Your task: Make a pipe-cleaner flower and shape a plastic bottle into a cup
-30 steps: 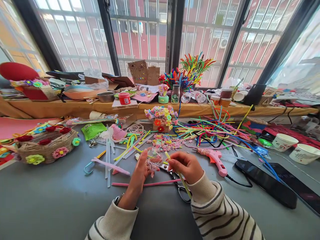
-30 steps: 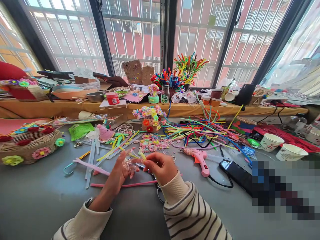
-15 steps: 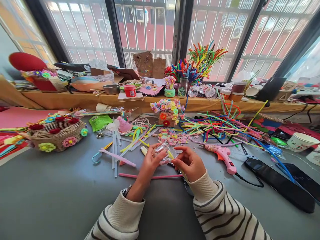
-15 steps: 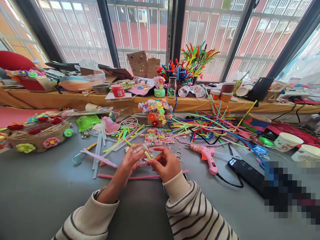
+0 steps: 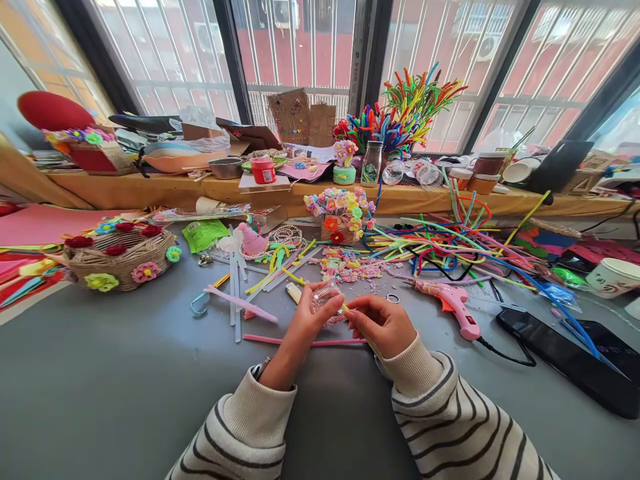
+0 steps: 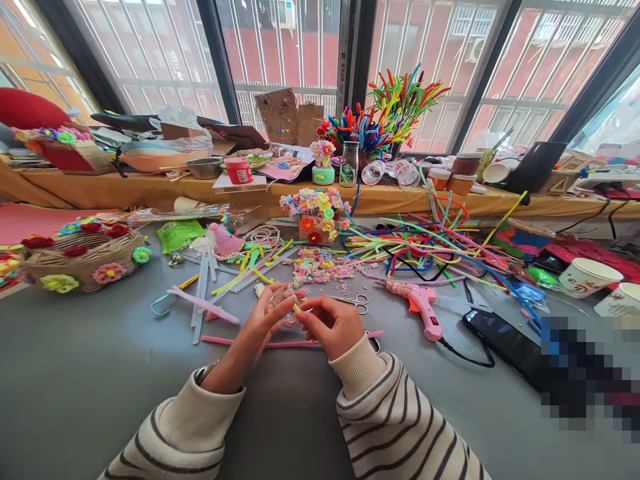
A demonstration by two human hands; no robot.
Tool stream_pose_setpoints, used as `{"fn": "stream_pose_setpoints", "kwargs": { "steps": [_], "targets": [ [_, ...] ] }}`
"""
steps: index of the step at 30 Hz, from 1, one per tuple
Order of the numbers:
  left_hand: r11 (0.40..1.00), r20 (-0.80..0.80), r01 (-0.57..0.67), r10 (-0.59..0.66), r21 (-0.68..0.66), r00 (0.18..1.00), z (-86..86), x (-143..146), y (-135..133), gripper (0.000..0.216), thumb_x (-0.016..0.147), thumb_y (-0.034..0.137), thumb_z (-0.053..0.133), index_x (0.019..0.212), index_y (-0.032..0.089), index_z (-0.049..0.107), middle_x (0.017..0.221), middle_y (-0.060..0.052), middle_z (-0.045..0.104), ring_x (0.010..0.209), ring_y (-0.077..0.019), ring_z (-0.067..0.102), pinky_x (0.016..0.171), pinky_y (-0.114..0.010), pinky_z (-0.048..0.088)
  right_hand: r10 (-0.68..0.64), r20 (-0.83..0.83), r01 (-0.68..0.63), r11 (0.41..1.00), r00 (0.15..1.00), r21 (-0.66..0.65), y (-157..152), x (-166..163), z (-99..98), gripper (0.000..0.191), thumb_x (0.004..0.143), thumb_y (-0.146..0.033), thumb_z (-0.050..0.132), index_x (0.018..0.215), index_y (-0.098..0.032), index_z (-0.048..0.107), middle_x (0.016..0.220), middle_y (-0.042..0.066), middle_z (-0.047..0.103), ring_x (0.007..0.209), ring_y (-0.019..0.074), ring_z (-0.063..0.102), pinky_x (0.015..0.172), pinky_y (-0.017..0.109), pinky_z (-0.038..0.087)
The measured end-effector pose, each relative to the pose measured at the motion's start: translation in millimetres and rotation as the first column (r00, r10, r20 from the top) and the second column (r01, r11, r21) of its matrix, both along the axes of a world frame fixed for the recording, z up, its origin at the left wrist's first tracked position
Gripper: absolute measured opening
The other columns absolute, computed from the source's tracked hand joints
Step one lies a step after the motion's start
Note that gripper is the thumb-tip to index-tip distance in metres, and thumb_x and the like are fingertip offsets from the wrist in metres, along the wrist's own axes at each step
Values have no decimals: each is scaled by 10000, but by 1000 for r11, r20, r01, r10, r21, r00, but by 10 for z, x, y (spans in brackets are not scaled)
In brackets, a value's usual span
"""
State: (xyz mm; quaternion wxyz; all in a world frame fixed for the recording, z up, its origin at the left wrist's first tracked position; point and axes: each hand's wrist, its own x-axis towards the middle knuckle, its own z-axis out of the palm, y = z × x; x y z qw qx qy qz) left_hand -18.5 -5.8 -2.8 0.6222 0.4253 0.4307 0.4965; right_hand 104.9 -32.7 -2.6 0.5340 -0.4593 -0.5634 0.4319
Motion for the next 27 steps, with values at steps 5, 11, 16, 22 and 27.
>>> {"fn": "stream_pose_setpoints", "kwargs": {
  "steps": [5, 11, 16, 22, 27],
  "targets": [
    [999, -17, 48, -48, -1, 999, 26, -19, -7, 373, 549, 351, 605, 823, 183, 417, 828, -50, 545, 808, -194, 514, 620, -305, 442, 25, -43, -27, 999, 999, -41, -19, -7, 20, 201, 627, -348, 561, 661, -150, 570, 438, -28, 522, 354, 80, 484, 360, 192, 415],
    [999, -22, 43, -43, -15, 999, 25, -18, -19, 354, 542, 351, 605, 792, 179, 424, 806, -36, 538, 752, -168, 512, 585, -275, 440, 64, -50, -68, 994, 997, -81, -2, 8, -13, 214, 596, -359, 585, 643, -152, 558, 430, -27, 532, 349, 88, 490, 362, 204, 430],
    [998, 11, 49, -48, -46, 999, 33, 0, -31, 356, 541, 345, 607, 794, 181, 419, 822, -39, 525, 751, -170, 511, 574, -285, 448, 70, -15, -71, 995, 997, -76, 8, 22, -13, 200, 606, -349, 578, 618, -153, 542, 417, -32, 519, 332, 73, 473, 339, 179, 402],
    [994, 54, 80, -76, -72, 996, 66, -10, -43, 323, 570, 323, 598, 805, 182, 429, 801, -40, 550, 755, -178, 534, 570, -278, 452, 55, -40, -58, 995, 998, -75, -16, 7, 33, 198, 592, -341, 588, 624, -153, 534, 425, -36, 520, 333, 70, 466, 339, 182, 399],
    [984, 242, 166, -145, -68, 959, 77, -41, -54, 270, 654, 346, 523, 838, 165, 447, 848, -52, 545, 781, -184, 547, 649, -332, 463, 10, -171, -10, 1000, 985, -1, -23, 46, 98, 279, 618, -302, 578, 849, -168, 498, 469, -52, 526, 371, 75, 481, 379, 191, 409]
  ]
}}
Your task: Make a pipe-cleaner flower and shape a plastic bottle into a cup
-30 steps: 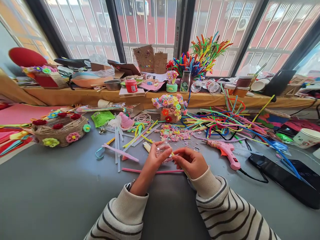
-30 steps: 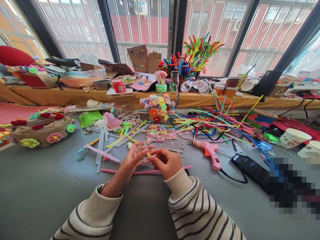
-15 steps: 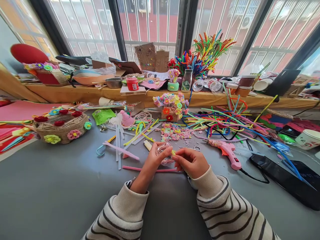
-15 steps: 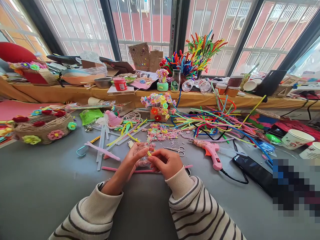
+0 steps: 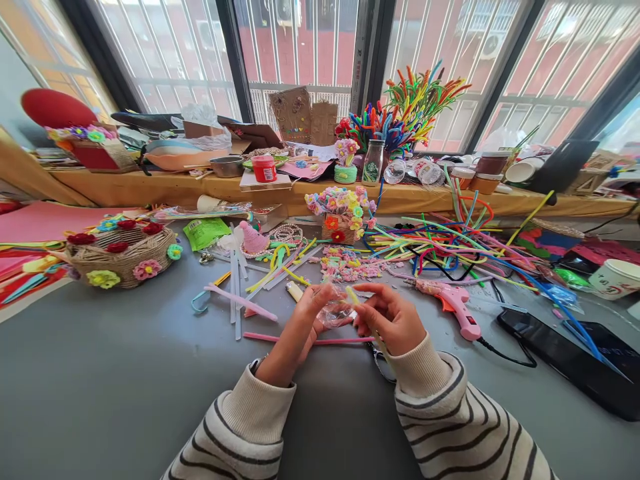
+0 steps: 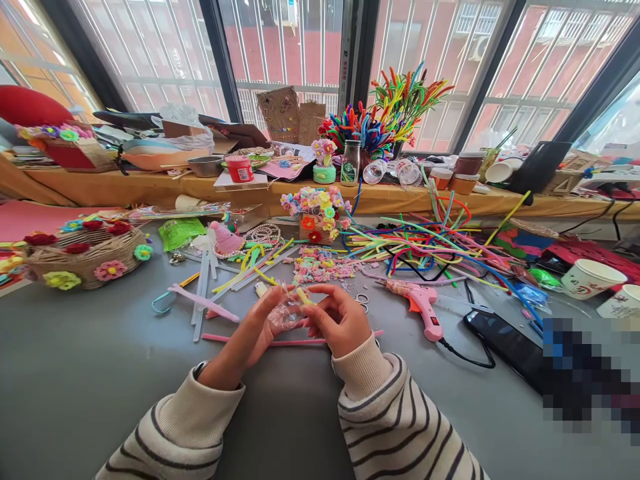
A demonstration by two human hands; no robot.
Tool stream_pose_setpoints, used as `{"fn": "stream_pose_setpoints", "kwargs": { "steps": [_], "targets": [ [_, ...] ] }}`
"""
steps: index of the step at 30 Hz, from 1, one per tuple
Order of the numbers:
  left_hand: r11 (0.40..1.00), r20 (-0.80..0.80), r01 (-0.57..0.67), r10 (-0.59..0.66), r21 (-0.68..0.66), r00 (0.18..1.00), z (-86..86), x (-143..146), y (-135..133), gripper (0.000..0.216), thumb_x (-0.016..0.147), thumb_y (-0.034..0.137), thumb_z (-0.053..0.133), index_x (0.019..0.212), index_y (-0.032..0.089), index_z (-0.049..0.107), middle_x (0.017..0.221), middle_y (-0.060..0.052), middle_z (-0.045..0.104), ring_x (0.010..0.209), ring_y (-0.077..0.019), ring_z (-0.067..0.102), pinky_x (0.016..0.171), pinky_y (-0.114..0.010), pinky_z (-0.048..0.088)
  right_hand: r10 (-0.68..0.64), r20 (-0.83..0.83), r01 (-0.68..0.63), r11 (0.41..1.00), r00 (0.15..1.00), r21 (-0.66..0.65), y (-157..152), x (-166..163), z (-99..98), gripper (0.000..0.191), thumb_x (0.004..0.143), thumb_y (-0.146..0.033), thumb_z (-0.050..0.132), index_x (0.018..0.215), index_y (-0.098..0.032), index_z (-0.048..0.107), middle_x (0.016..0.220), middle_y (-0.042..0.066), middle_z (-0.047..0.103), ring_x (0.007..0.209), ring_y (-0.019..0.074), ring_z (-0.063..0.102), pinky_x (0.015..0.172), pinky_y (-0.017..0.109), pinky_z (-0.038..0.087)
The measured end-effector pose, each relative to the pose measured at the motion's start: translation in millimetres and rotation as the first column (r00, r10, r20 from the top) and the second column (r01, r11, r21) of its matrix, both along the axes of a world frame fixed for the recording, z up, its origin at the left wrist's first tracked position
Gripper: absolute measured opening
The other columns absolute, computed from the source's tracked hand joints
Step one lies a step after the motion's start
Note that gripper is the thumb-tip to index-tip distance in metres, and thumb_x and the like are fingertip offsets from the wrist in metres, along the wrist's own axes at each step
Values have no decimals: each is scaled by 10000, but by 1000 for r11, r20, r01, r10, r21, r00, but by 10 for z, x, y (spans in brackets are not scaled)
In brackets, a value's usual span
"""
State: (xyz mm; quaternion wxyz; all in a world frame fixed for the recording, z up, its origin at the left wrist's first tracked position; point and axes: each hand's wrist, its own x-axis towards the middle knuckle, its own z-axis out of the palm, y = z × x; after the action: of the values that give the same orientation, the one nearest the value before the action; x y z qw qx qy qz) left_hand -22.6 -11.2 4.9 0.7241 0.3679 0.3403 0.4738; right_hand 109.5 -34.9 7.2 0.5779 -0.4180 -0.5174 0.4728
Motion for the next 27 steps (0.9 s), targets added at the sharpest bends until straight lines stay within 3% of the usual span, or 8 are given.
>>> {"fn": "stream_pose_setpoints", "kwargs": {
  "steps": [4, 8, 11, 20, 24, 27],
  "targets": [
    [999, 64, 25, -22, -45, 998, -6, -13, 1, 284, 675, 377, 487, 832, 141, 471, 811, -66, 559, 777, -197, 559, 713, -363, 446, -103, -24, 105, 991, 994, 81, 27, 49, 0, 315, 686, -291, 508, 976, -206, 417, 526, -55, 523, 367, 63, 440, 373, 185, 363],
    [998, 35, 16, -14, -58, 999, -12, -10, 1, 290, 665, 386, 496, 823, 144, 481, 792, -63, 569, 760, -198, 567, 703, -364, 450, -129, 217, 78, 970, 968, 228, 25, 39, -22, 233, 747, -308, 397, 862, -196, 567, 615, -12, 490, 389, 47, 350, 382, 197, 297],
    [1000, -17, 10, -11, -13, 1000, -14, 8, -2, 274, 656, 371, 512, 817, 151, 477, 825, -58, 566, 782, -195, 560, 691, -355, 453, -193, 326, 98, 953, 925, 285, 12, 12, -27, 229, 722, -321, 440, 818, -194, 605, 592, -14, 419, 456, 72, 358, 429, 212, 296],
    [986, -229, 10, 30, 169, 973, -73, 22, 32, 330, 597, 360, 574, 818, 154, 439, 844, -70, 565, 834, -203, 535, 674, -301, 438, -199, 301, 158, 975, 933, 155, 16, -5, -78, 217, 635, -375, 554, 649, -163, 603, 515, -45, 326, 441, 68, 300, 411, 214, 227],
    [987, -208, 54, -21, 153, 978, -86, 24, 36, 380, 609, 412, 538, 878, 162, 438, 926, -91, 562, 844, -218, 539, 642, -291, 439, -196, 270, 176, 980, 943, 97, 37, 19, -110, 232, 636, -386, 543, 637, -157, 578, 493, -46, 338, 438, 68, 300, 409, 212, 232],
    [989, -220, 94, -68, 113, 973, -55, 40, 19, 402, 600, 340, 579, 940, 176, 443, 965, -93, 564, 887, -234, 522, 624, -276, 438, -220, 260, 201, 975, 940, 96, 62, 74, -116, 234, 646, -385, 530, 643, -153, 562, 512, -33, 392, 463, 74, 340, 432, 211, 269]
  ]
}}
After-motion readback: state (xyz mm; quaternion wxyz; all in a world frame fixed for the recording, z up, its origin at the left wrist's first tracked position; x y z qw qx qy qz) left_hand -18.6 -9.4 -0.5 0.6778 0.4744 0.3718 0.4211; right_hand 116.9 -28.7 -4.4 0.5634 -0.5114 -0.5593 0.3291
